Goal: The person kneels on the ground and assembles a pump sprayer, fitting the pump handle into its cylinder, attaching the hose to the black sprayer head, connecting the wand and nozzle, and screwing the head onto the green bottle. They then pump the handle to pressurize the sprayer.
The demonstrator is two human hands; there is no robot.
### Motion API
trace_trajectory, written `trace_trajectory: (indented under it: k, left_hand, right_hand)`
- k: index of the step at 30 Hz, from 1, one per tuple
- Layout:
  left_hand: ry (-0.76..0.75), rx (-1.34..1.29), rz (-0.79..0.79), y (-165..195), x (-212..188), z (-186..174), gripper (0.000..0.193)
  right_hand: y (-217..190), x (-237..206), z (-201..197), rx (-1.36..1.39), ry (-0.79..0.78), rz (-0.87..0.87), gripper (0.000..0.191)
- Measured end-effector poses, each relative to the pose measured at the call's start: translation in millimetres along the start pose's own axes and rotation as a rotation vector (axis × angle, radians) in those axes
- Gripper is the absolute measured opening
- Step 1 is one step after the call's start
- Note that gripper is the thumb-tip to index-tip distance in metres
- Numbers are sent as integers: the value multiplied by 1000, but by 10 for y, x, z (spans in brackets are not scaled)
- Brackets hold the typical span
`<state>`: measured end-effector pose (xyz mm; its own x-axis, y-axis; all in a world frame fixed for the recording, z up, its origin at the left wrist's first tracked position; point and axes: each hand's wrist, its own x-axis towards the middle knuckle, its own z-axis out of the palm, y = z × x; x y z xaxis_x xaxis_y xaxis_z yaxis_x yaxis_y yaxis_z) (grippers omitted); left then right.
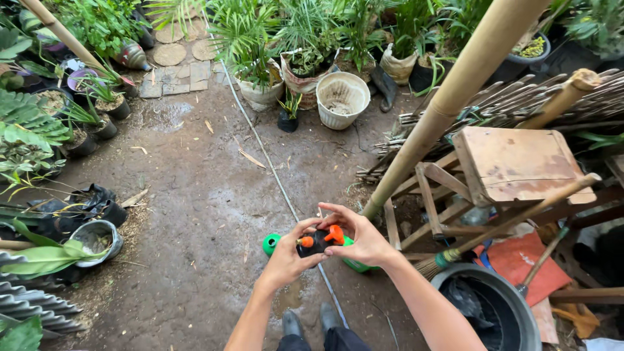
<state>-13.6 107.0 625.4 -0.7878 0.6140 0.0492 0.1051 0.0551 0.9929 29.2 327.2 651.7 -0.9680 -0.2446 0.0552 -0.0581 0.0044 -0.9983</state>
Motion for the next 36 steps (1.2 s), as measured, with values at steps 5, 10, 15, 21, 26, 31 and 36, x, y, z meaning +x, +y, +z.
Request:
trace_trajectory:
  k: [5,10,15,21,26,31,36]
  left_hand:
    - [-49,-59,101,304,-54,207,55]
    - [13,-105,78,304,-108,274,43]
    - [169,-52,197,319,-10,153,38]
    - [683,-443,577,662,411,-125,44]
    - [737,-769,617,1028,652,-203,46]
    - [744,-865,626,1171,771,-115,47]
    - [682,-874,659,1184,827,-121,43]
  right_hand:
    - [-299,-206,-53,78,47,3,92]
    - [-405,-271,-7,2,91,-17,79]
    - [-264,-209,-15,97,213,-132,73]
    - [60,-130,336,105,505,-197,37]
    - [-74,-100,642,-175,274,-157,40]
    - [-232,-47,630,-390,570,-342,30]
    - [0,-1,540,-162,460,-398,27]
